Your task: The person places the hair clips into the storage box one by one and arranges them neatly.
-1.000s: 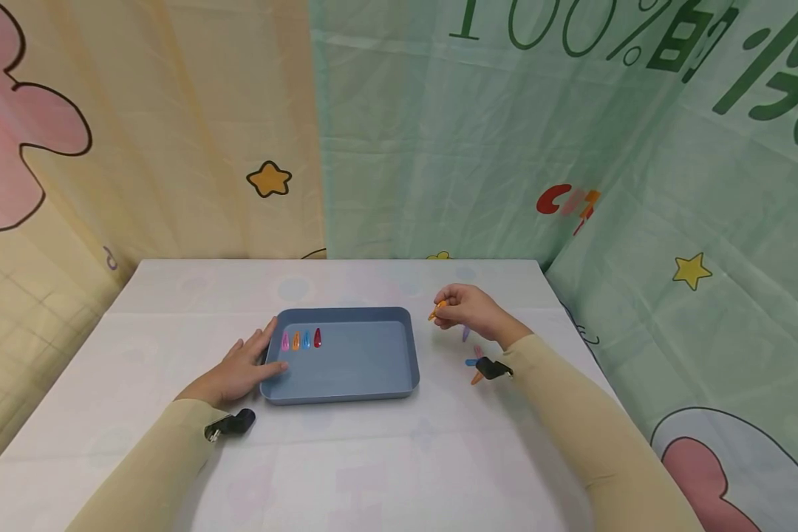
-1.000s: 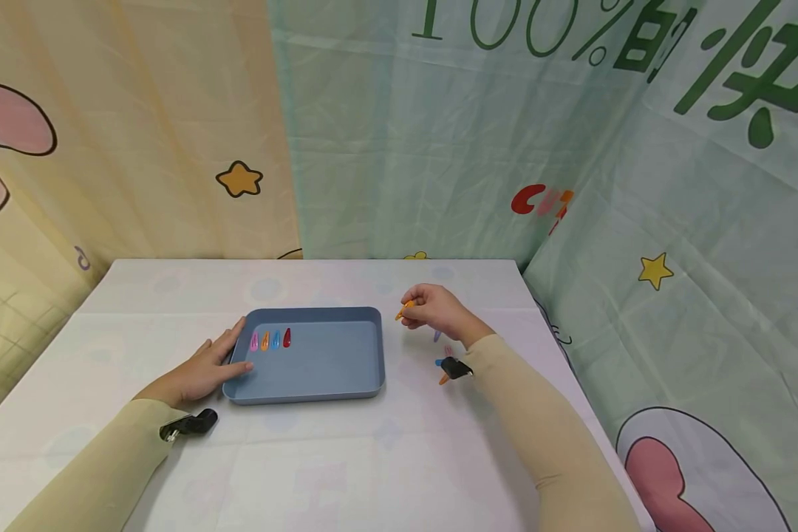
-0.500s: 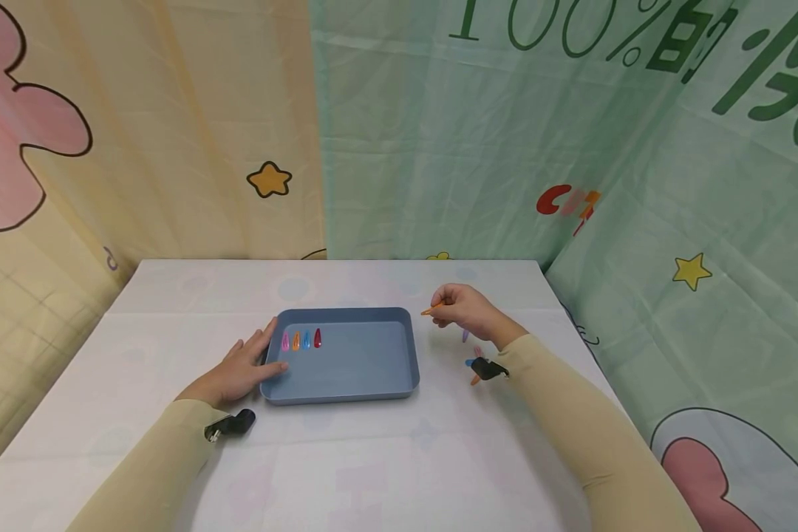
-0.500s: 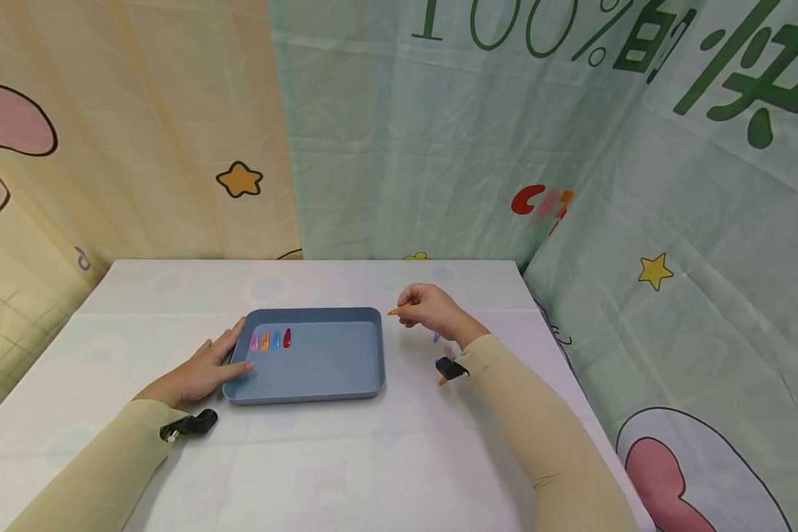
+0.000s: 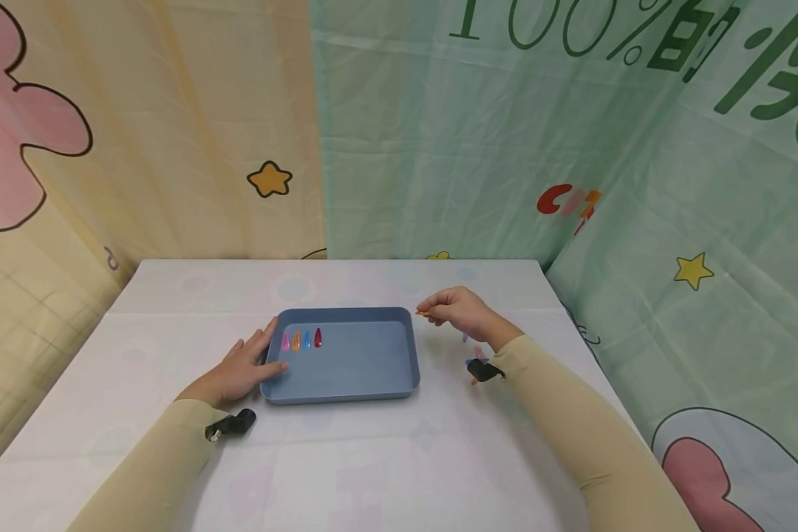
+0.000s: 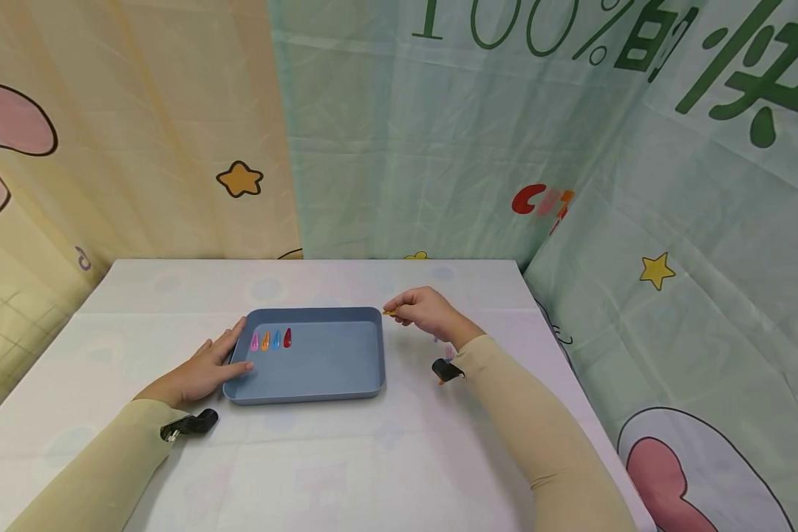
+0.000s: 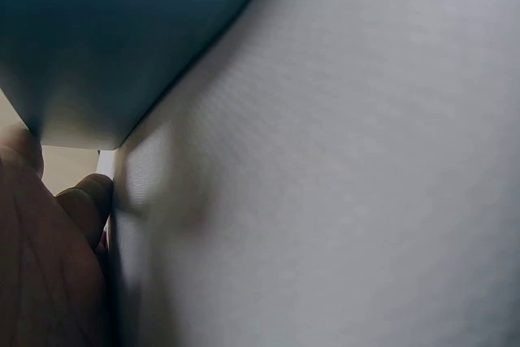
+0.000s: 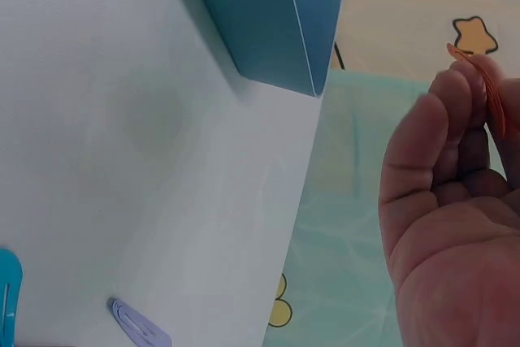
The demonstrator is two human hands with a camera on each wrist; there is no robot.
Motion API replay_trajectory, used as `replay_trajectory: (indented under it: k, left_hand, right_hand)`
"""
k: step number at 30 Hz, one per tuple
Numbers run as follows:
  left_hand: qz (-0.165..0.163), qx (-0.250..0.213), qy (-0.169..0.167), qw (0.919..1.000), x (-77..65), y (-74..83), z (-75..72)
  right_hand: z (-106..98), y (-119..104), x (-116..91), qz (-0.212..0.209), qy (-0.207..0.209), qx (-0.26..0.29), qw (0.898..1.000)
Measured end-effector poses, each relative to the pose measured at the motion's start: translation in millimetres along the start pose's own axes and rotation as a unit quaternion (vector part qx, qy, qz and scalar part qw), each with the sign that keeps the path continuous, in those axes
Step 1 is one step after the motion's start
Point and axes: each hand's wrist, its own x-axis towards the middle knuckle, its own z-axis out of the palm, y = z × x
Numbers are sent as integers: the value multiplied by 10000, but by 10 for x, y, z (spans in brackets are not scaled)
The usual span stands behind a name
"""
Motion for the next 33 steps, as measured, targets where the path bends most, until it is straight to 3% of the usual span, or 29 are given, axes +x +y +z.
replay_trajectory:
  k: [11, 24, 33]
  left_hand:
    - [-44, 11, -3, 10000, 9, -21, -2]
    - [14, -26, 0, 10000, -7, -35, -4]
    - [-187, -80, -44, 9998, 19, -35, 4]
  right_hand:
    - [66, -48, 14, 137, 124, -364, 9992]
    - [229, -116, 107, -14, 141, -122, 9998]
    - [370, -217, 173, 10, 178, 223, 9996]
